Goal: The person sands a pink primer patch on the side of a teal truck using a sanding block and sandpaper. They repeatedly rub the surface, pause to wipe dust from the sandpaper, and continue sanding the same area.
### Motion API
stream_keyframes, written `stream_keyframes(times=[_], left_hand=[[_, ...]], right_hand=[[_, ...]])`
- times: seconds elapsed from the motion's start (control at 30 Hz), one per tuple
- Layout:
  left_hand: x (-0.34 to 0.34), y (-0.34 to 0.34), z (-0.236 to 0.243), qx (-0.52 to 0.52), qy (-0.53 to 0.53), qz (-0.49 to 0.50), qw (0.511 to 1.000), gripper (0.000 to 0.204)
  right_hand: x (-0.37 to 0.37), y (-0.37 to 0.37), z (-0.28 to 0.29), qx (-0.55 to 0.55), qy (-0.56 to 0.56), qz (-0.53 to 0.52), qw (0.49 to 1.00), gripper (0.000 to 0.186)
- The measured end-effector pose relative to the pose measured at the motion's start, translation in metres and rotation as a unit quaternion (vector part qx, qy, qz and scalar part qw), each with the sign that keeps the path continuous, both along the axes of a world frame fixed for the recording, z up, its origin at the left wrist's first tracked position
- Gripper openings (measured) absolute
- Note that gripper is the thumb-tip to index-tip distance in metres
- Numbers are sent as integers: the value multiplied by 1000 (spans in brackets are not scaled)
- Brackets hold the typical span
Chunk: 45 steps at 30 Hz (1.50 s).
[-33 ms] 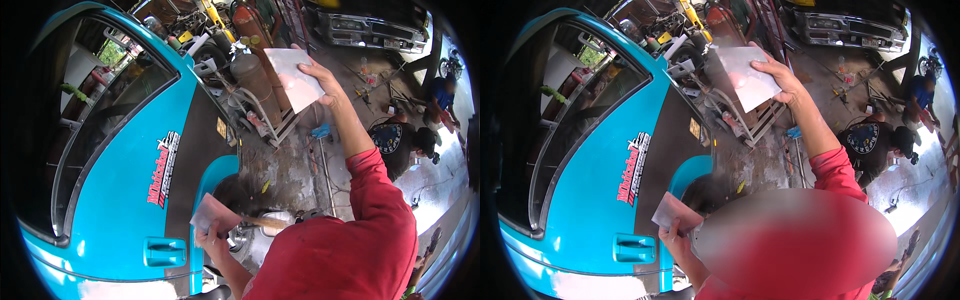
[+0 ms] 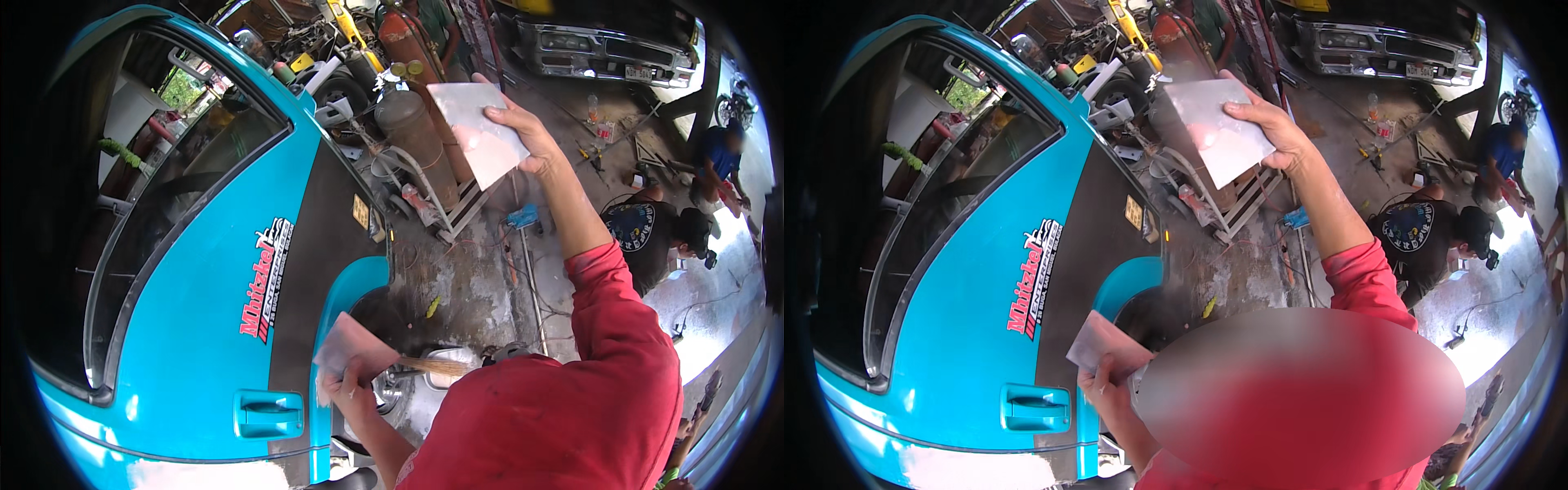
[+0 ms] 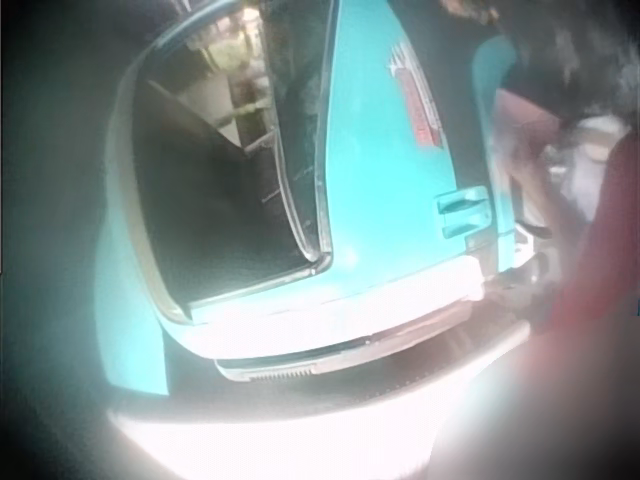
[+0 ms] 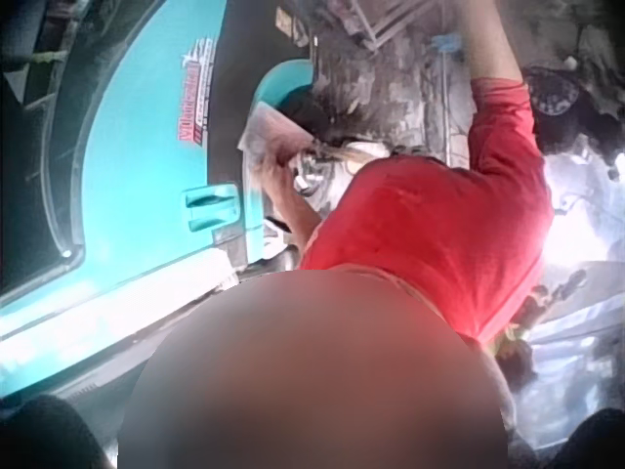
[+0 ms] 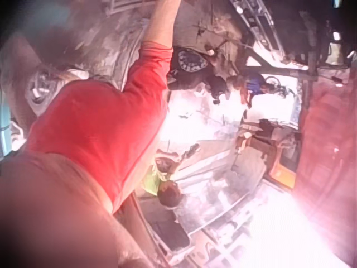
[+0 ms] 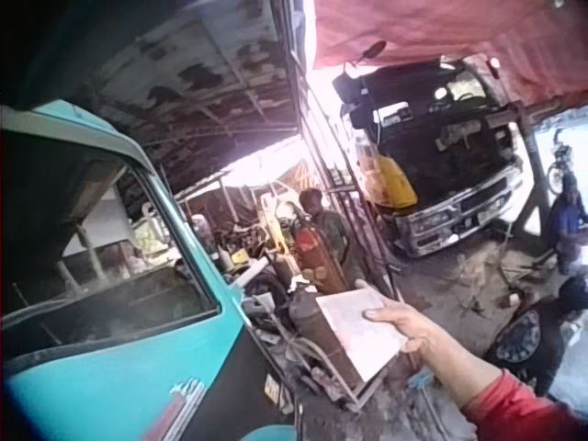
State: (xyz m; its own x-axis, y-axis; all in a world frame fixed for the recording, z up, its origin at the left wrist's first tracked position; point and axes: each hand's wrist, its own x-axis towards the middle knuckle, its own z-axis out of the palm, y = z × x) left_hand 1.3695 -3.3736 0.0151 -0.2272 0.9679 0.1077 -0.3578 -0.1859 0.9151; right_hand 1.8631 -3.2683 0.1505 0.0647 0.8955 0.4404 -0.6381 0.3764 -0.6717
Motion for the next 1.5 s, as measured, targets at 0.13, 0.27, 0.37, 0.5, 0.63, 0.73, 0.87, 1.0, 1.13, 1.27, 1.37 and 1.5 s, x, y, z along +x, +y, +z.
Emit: stream_keyframes(times=[0.13, 0.27, 0.37, 0.5, 0.63, 0.73, 0.87, 1.0, 1.13, 1.27, 1.37, 1.5], left_hand=[[32, -12, 0, -10, 17, -99, 995, 24], [10, -49, -17, -28, 93, -150, 984, 26], [-18, -76, -29, -77, 86, -164, 980, 29], [-48, -108, -45, -103, -4, -130, 986, 30], [-64, -120, -48, -133, 21, -152, 979, 33], [-70, -125, -44, -120, 35, -137, 983, 33], [-73, -134, -40, -95, 27, -115, 988, 31], [-71, -141, -42, -89, -7, -129, 988, 30], [-63, -141, -45, -110, -5, -99, 989, 28], [-48, -133, -44, -89, -30, -79, 992, 28], [-33, -124, -45, -87, -34, -71, 993, 29], [-15, -112, -43, -98, -31, -80, 992, 30]], right_hand=[[-3, -17, 0, -21, -68, 3, 997, 98], [-19, -69, -14, -45, -94, 21, 994, 105], [-41, -111, -26, -71, -69, 21, 995, 108], [-68, -166, -29, -109, -72, 18, 991, 109], [-82, -212, -29, -125, -94, -31, 987, 108], [-87, -218, -23, -112, -88, -19, 990, 107], [-97, -198, -12, -74, -82, -15, 994, 105], [-83, -173, 18, -26, -127, -24, 991, 105], [-57, -141, 46, -23, -120, 5, 992, 104], [-36, -118, 52, -29, -111, 11, 993, 99], [-25, -105, 42, -22, -110, 11, 994, 99], [-4, -88, 34, -40, -99, 6, 994, 99]])
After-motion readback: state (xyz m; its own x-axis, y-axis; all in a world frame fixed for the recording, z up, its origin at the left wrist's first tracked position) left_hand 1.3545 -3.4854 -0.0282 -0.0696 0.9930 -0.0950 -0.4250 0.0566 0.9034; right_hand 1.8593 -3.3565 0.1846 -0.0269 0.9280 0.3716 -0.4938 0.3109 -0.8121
